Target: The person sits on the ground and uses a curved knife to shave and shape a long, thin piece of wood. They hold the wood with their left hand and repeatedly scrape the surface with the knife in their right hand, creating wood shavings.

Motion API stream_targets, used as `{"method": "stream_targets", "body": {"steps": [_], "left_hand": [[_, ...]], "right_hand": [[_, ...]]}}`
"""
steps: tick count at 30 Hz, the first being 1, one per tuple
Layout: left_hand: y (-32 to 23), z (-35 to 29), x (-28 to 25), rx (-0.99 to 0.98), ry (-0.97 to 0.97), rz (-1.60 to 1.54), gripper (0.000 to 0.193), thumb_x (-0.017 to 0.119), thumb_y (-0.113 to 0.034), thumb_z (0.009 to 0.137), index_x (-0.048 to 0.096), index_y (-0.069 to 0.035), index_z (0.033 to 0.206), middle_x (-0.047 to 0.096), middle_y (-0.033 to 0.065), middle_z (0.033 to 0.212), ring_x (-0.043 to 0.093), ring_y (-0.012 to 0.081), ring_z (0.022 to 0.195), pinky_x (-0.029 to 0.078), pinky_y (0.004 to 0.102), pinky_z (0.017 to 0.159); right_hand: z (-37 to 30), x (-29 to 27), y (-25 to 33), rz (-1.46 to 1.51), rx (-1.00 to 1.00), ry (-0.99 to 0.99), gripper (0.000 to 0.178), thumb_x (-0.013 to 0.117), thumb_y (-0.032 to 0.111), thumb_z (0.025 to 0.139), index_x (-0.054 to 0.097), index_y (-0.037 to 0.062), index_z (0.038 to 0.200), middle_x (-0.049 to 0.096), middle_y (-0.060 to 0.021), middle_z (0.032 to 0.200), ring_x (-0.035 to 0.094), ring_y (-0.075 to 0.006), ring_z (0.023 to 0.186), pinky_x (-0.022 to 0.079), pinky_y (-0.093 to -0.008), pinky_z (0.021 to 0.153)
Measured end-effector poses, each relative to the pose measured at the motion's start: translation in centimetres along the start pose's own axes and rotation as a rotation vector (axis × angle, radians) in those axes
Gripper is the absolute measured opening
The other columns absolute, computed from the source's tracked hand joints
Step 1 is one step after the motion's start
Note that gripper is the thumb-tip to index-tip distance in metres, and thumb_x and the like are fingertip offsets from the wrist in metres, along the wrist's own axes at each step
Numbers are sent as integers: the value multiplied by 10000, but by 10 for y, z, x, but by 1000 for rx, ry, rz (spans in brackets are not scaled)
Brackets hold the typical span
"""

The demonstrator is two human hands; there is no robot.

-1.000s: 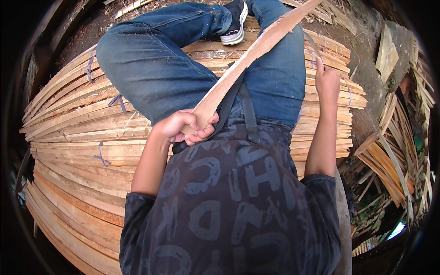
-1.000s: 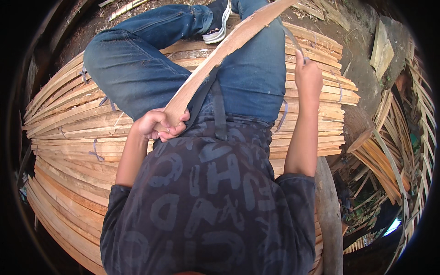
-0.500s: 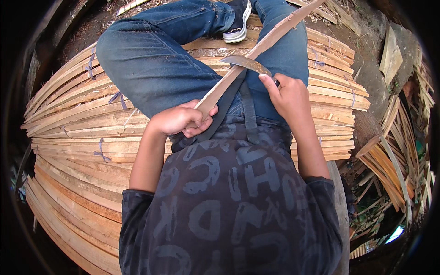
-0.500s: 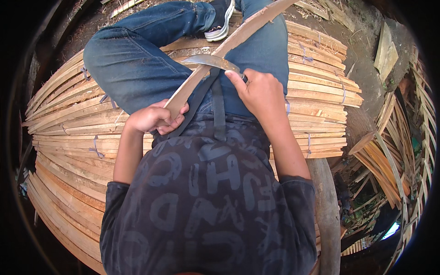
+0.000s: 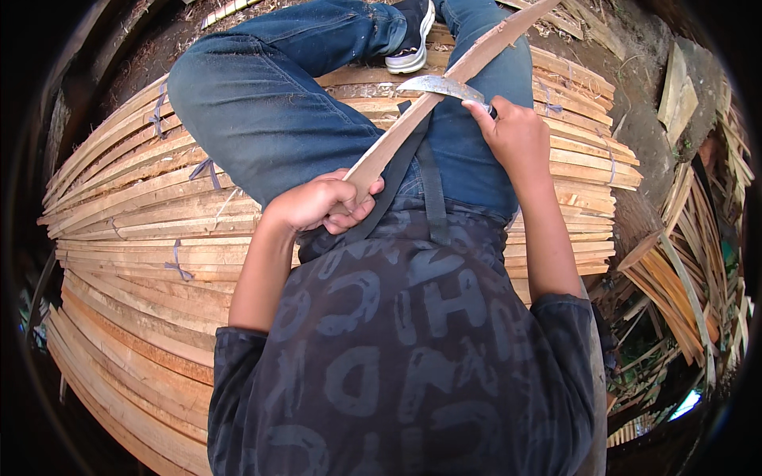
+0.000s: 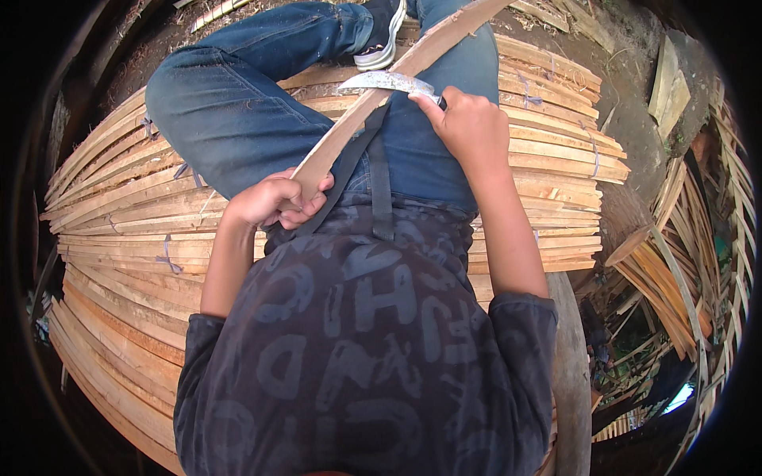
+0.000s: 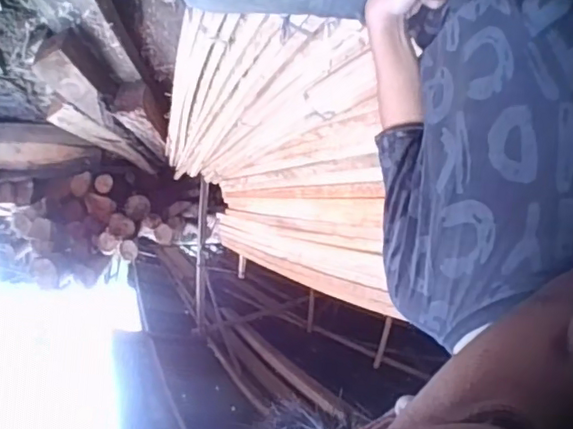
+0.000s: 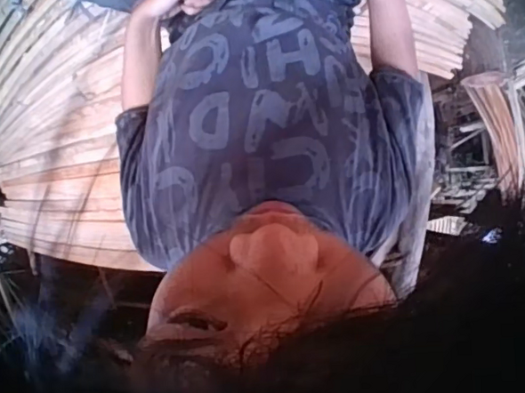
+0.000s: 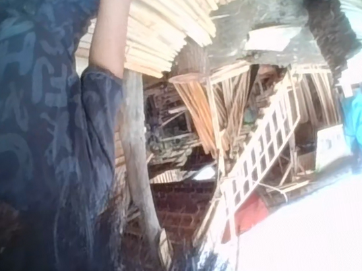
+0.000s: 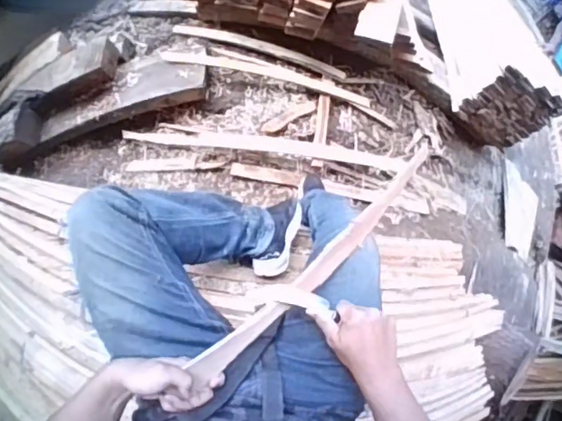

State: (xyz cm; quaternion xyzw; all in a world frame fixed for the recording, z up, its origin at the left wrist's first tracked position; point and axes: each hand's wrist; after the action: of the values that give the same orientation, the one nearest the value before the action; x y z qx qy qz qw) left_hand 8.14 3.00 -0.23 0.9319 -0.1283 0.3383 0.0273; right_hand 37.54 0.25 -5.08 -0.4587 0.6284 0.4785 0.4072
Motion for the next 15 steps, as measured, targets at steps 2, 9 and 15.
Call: {"method": "stream_targets", "body": {"steps": [2,9,15], "left_hand": [[1,3,-2,7,21,-26,413,468,-77,636,443,-53,1048,476,45,729,354,75,465,257,233,409],[5,6,-13,-4,129,-49,408,458,-72,657,451,-56,1065,488,43,743,354,71,465,272,230,410],[8,3,-12,-6,91,-64,425,468,-77,644,432,-51,1067,481,44,736,363,79,468,273,233,407]], "right_hand": [[0,-1,-1,2,10,8,600,581,606,855,626,56,622,586,-169,517,624,-352,502,482,-415,438],[-11,-15,31,66,5,109,585,582,579,867,630,46,629,592,-167,529,632,-350,518,494,-415,451],[0,-2,-4,-19,-56,10,588,586,589,860,621,57,610,580,-162,508,622,-336,493,477,-411,427]]}}
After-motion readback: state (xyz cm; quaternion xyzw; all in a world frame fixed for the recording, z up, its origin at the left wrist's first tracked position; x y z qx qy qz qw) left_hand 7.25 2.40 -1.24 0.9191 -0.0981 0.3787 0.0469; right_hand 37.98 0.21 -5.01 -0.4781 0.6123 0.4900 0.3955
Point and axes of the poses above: each hand's wrist, its own z-axis towards the middle knuckle, its own x-axis out of the palm, y = z × x
